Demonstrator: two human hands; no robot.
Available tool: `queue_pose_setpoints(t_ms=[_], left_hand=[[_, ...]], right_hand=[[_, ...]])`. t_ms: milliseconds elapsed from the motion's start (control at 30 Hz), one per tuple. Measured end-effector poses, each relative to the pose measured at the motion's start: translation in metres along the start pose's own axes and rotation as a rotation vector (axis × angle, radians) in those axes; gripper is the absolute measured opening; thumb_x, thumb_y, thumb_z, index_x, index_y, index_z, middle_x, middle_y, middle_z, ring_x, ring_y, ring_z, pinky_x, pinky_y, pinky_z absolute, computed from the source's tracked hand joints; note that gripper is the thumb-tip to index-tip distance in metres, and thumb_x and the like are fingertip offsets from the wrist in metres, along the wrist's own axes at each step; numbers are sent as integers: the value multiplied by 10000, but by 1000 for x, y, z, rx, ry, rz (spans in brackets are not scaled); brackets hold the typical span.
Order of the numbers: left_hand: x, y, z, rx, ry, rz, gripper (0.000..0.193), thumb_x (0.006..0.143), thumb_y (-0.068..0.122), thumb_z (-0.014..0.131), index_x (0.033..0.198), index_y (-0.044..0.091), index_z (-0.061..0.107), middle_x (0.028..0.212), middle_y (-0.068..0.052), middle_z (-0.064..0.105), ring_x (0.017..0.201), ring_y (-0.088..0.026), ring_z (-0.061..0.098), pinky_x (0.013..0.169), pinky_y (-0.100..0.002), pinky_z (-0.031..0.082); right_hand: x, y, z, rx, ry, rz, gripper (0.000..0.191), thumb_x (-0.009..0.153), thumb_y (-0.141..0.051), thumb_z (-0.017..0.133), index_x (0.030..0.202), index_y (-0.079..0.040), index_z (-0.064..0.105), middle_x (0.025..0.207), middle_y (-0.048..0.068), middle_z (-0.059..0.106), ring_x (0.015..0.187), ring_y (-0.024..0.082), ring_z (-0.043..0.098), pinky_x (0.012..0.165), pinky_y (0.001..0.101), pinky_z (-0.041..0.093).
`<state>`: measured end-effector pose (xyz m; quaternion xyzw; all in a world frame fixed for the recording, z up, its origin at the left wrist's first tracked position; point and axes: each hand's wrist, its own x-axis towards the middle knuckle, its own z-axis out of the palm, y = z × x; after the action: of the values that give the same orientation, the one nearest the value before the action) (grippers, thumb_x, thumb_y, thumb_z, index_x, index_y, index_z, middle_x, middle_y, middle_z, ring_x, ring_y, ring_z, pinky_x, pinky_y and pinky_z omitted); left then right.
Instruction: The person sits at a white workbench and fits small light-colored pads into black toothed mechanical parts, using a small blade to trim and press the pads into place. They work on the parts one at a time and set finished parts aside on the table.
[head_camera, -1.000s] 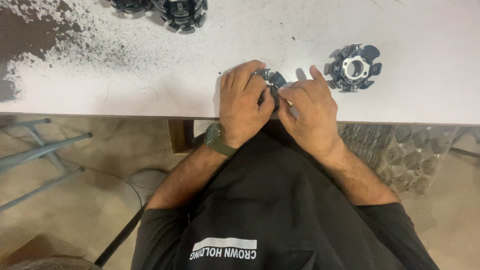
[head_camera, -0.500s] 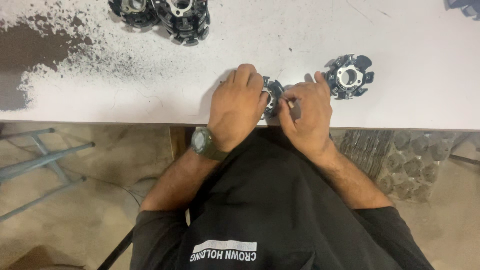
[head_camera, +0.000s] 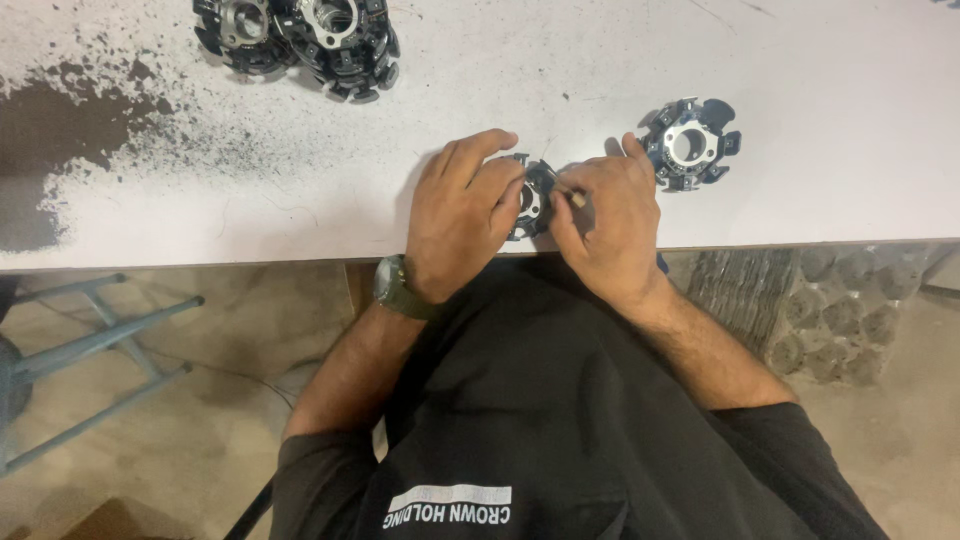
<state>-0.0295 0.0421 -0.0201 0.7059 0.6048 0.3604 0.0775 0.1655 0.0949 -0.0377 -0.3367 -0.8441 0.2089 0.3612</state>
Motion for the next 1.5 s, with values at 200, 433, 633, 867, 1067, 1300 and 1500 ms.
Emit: queue_pose_setpoints(t_ms=[200,433,633,867,1067,1300,1500], left_hand=[[7,-1,-14,185,-101,93,145,871,68,744,1000,80,679,1278,-104,629,1218,-286,604,998,-450,490],[2,6,-8,1,-56,-16,160,952,61,726,1104,42,681,1216,-78,666,1090,-272,673,939,-392,559],[-6,3,-2,-32,-28,-92,158,934,67,733,1083,48,685,1148,-71,691,1036,-287,690,896,-394,568],[-13,7,-1,-58,-13,-126,150,921,42,710,1063,36,661,1184,-93,687,1031,-315,697,866,-403,578],[-20,5,6,-10,-26,-116,171,890,38,691,1048,13,630,1235,-129,674,1028,-327,698,830,-402,583],[-26,4,12,33,18,-97,229,871,62,702,1081,17,623,1241,-134,660,1050,-327,687,856,-409,580],[-25,10,13,20,-4,-125,228,876,51,685,1097,25,634,1238,-107,655,1052,-307,696,876,-394,588]], right_hand=[[3,0,-1,-22,-14,-8,261,904,-6,762,1131,-62,648,997,82,642,1023,302,626,1218,575,373],[1,2,1,18,18,-57,270,895,18,762,1120,-59,636,1064,84,667,1087,296,634,1234,595,338],[-7,3,3,24,-16,-109,287,875,20,782,1106,-73,641,1037,71,655,1162,304,626,1250,614,277],[-8,3,8,-17,-32,-108,306,886,23,800,1133,-77,648,1050,63,662,1172,283,620,1265,611,264],[-8,2,9,4,5,-126,322,833,51,784,1088,-79,635,1007,65,661,1139,285,630,1252,600,285],[-9,3,14,-28,-6,-176,348,824,57,804,1108,-64,643,1016,71,656,1141,297,628,1245,592,298],[-6,1,13,-67,-34,-181,358,817,61,815,1111,-71,662,1059,88,652,1148,305,619,1261,575,326]])
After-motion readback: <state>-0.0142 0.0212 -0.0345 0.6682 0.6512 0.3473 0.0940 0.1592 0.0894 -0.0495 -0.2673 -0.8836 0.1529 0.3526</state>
